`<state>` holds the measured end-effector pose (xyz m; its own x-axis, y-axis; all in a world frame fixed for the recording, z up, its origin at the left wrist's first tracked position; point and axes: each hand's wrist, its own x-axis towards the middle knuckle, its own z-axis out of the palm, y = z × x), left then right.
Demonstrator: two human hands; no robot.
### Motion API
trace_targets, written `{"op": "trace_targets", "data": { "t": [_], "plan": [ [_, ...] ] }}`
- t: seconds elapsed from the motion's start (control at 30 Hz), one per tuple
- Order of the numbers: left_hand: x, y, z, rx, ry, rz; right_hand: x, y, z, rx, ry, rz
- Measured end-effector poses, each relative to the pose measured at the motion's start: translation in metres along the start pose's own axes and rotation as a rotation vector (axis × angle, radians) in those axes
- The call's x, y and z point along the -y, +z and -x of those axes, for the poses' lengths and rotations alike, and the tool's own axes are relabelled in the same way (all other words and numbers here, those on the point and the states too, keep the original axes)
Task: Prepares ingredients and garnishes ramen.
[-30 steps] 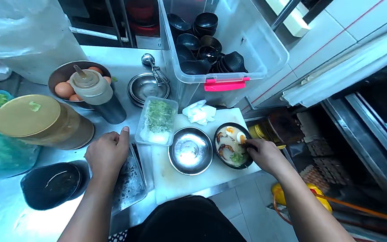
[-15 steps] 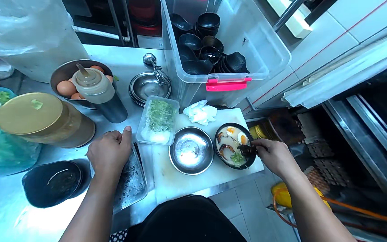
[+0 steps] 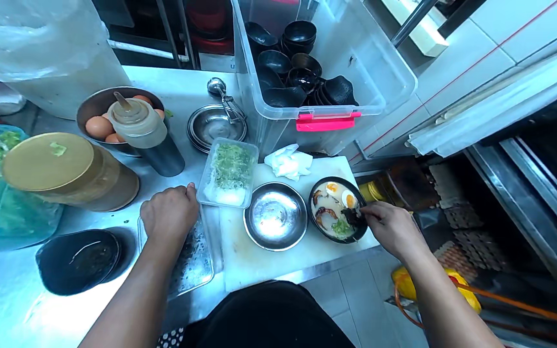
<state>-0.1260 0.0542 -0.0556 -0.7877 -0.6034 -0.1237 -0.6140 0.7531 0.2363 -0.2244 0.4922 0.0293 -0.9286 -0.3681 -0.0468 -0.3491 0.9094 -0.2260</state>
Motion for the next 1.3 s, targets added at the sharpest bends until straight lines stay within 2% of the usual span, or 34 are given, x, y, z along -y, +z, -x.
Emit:
{"op": "trace_targets", "data": {
  "t": [0.1, 0.13, 0.23, 0.3, 0.4, 0.53, 0.63, 0.73, 0.8, 0.87, 0.9, 1.03, 1.07, 1.17, 1.2, 1.3],
  "plan": [
    [0.000, -0.001, -0.003, 0.059, 0.007, -0.036, -0.001, 0.000, 0.001, -0.025, -0.008, -0.021],
    [0.003, 0.000, -0.003, 0.023, 0.029, -0.007, 0.000, 0.001, 0.001, -0.033, -0.005, -0.030],
    [0.016, 0.002, 0.003, -0.236, 0.144, 0.170, 0.004, 0.003, 0.002, -0.095, 0.006, -0.055],
    [0.020, -0.009, 0.021, -0.297, 0.217, 0.210, 0.004, 0.007, 0.004, -0.104, 0.001, -0.070],
    [0.012, -0.009, 0.071, -0.200, 0.300, 0.164, 0.000, 0.002, 0.012, -0.031, -0.018, -0.053],
    [0.011, 0.022, 0.121, -0.035, 0.240, 0.002, -0.001, 0.000, 0.010, -0.174, -0.148, -0.067],
    [0.010, 0.033, 0.128, -0.042, 0.244, -0.171, -0.005, 0.008, 0.007, -0.056, -0.135, -0.089],
    [0.007, 0.033, 0.127, 0.008, 0.219, -0.214, 0.002, 0.005, 0.009, -0.188, -0.133, -0.141],
    [0.010, 0.035, 0.128, -0.044, 0.234, -0.207, 0.012, 0.007, 0.008, -0.256, -0.170, -0.151],
    [0.012, 0.038, 0.129, -0.123, 0.275, -0.186, 0.011, 0.009, 0.008, -0.166, -0.137, -0.125],
    [0.011, 0.039, 0.128, -0.140, 0.293, -0.176, 0.011, 0.006, 0.010, -0.182, -0.122, -0.120],
    [0.008, 0.040, 0.127, -0.161, 0.321, -0.147, 0.018, -0.014, 0.029, -0.548, -0.108, -0.260],
    [0.008, 0.040, 0.127, -0.162, 0.320, -0.150, 0.018, -0.010, 0.030, -0.571, -0.115, -0.312],
    [0.011, 0.041, 0.128, -0.168, 0.315, -0.163, 0.010, 0.010, 0.035, -0.333, 0.013, -0.428],
    [0.011, 0.041, 0.126, -0.177, 0.317, -0.164, 0.011, 0.010, 0.041, -0.370, 0.077, -0.477],
    [0.015, 0.040, 0.123, -0.167, 0.315, -0.125, 0.021, 0.003, 0.079, -0.659, 0.238, -0.655]
  ]
}}
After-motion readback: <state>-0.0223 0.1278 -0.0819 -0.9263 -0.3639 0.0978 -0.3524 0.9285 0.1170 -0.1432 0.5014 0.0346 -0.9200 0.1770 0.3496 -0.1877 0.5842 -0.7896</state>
